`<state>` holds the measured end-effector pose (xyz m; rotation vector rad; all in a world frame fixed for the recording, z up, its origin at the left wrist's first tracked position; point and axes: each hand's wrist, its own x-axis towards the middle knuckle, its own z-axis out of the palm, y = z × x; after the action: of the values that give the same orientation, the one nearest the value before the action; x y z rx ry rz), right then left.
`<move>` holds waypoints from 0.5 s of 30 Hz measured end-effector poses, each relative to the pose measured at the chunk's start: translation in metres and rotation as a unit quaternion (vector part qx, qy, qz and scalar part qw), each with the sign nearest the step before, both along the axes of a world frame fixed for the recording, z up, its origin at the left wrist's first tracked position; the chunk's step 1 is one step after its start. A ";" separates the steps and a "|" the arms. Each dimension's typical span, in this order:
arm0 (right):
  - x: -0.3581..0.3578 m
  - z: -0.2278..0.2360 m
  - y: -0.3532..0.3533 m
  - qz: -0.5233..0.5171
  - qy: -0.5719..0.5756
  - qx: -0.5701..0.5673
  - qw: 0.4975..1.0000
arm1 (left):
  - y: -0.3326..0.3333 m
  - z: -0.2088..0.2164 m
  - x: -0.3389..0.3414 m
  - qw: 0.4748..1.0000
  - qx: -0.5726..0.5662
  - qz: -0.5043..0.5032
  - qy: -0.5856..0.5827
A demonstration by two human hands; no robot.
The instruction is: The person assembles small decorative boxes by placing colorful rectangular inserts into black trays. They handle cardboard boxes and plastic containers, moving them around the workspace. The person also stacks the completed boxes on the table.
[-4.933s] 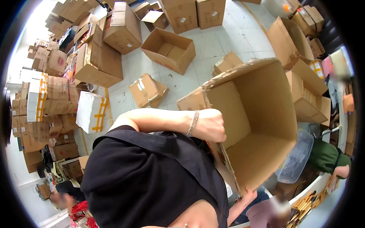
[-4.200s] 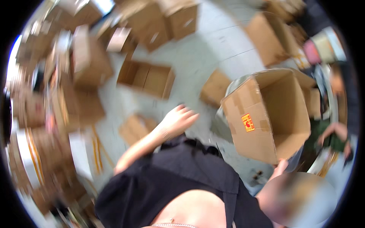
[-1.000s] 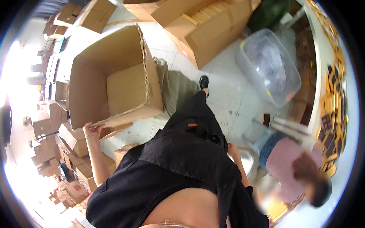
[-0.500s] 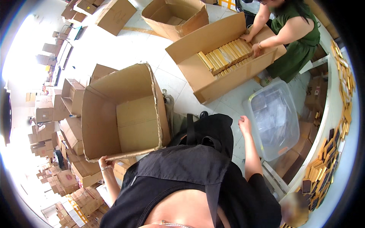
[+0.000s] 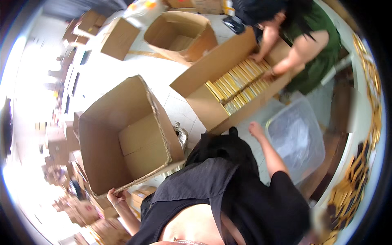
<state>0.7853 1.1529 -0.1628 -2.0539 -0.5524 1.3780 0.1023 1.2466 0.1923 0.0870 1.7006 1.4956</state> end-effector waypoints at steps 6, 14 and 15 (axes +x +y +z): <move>0.007 0.007 -0.063 -0.184 -0.019 -0.047 0.982 | 0.128 0.001 0.035 0.998 0.036 -0.042 -0.034; -0.115 0.034 -0.219 -0.188 -0.143 -0.113 0.965 | 0.344 -0.114 0.093 0.983 -0.059 -0.154 -0.080; -0.131 0.045 -0.234 -0.181 -0.115 -0.173 0.961 | 0.355 -0.125 0.105 0.955 -0.109 -0.265 0.073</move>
<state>0.6546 0.9185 -0.1179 -2.4639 -0.0128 1.0828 0.2072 1.6017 0.0673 0.5057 1.7672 0.9160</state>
